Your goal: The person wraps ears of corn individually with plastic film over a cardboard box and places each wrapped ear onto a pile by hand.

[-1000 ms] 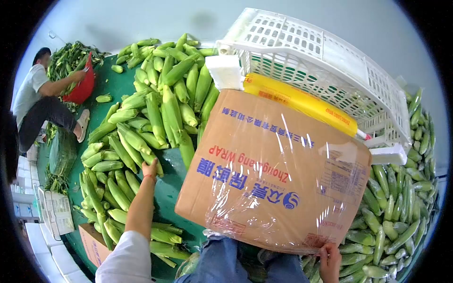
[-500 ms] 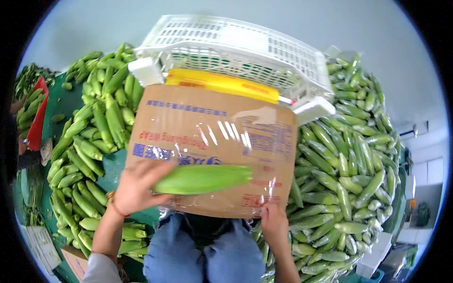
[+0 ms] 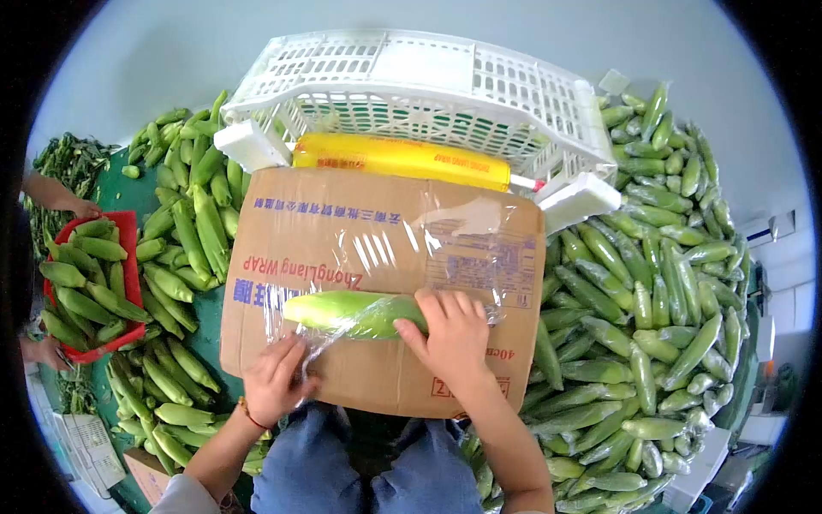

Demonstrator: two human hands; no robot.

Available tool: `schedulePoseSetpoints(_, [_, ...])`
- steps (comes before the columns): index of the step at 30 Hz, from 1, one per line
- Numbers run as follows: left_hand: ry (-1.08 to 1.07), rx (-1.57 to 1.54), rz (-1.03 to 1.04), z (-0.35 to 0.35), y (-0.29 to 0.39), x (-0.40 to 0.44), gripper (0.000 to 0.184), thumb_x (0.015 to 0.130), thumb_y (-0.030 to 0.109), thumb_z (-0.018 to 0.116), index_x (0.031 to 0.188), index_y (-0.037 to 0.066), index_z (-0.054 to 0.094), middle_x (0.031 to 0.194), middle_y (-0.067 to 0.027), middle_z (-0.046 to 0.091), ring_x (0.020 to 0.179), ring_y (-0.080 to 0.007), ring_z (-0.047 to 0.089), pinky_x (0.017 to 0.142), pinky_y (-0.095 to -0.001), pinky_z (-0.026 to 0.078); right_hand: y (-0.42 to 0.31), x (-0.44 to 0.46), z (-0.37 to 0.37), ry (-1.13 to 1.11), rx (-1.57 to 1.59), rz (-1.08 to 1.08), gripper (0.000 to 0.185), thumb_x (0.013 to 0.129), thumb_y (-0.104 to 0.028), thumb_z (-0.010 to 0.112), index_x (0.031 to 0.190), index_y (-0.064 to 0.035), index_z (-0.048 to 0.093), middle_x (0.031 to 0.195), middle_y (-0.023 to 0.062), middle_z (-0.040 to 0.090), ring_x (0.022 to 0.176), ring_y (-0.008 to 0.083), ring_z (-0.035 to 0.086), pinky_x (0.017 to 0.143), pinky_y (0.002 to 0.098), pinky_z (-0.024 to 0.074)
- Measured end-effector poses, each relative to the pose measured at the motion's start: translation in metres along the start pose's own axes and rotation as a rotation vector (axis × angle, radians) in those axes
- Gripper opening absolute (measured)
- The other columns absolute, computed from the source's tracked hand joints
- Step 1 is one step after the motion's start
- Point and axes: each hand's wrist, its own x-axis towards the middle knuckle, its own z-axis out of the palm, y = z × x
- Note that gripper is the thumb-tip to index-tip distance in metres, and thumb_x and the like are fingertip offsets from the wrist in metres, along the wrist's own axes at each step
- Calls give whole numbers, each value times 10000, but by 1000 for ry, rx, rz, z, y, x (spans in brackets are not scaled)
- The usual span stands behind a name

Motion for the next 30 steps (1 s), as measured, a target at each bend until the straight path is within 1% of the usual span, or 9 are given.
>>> schedulePoseSetpoints(1, [71,-4,160,-11,-15,9,219,758,128,759,965,94,695,935,-112,709,910,-283,704,768,-360,568,1,2,2,13,-11,-21,414,826,-410,673,1055,-71,615,990,91,615,887,282,576,749,401,410])
schedulePoseSetpoints(4, [235,-605,-512,-48,-34,57,68,852,15,642,905,18,684,780,-90,683,694,-215,675,630,-292,534,1,6,3,85,35,-63,314,811,-350,681,965,-80,643,915,69,611,861,267,580,712,396,453])
schedulePoseSetpoints(8, [26,-416,42,-27,-44,183,84,840,91,646,876,24,683,817,-132,681,723,-275,646,654,-333,505,10,14,9,186,103,-116,229,807,-289,675,887,-75,656,855,58,598,796,256,585,652,379,491])
schedulePoseSetpoints(10, [-577,-224,148,15,-36,208,118,811,157,623,827,83,713,763,-127,665,705,-324,633,690,-409,505,11,15,13,185,78,-129,201,812,-270,670,866,-76,657,837,47,598,770,243,585,627,362,494])
schedulePoseSetpoints(14, [-567,-19,349,1,32,160,201,842,267,604,878,76,652,733,-165,665,727,-373,664,678,-496,526,-13,5,-16,-69,5,54,277,906,-308,585,745,-84,609,690,82,598,623,291,618,534,396,502])
schedulePoseSetpoints(16, [-482,-102,185,-15,52,99,609,926,416,539,1304,-56,466,1109,-329,588,1000,-452,614,887,-506,501,-30,-10,-25,-250,18,125,335,938,-359,544,749,-87,594,638,100,592,582,326,622,521,424,509])
schedulePoseSetpoints(19, [-509,-72,129,-29,62,66,862,876,558,555,1434,-60,329,1446,-326,347,1366,-441,342,1122,-541,265,-42,-21,-28,-386,103,154,377,961,-439,496,858,-88,585,650,125,607,581,363,634,524,446,522])
schedulePoseSetpoints(26, [-75,281,193,19,-7,215,701,857,340,633,1413,-7,388,1493,-217,352,1399,-347,325,1129,-499,276,-37,18,-16,-73,-108,-281,675,732,-426,754,1277,-102,521,1230,84,522,1171,283,489,948,557,409])
schedulePoseSetpoints(30, [-601,111,174,41,-26,278,583,853,161,619,1357,-55,419,1440,-220,417,1342,-351,399,1087,-395,365,-1,89,16,-102,-121,-286,620,656,-408,793,1131,-81,566,1069,79,581,988,270,576,823,460,497])
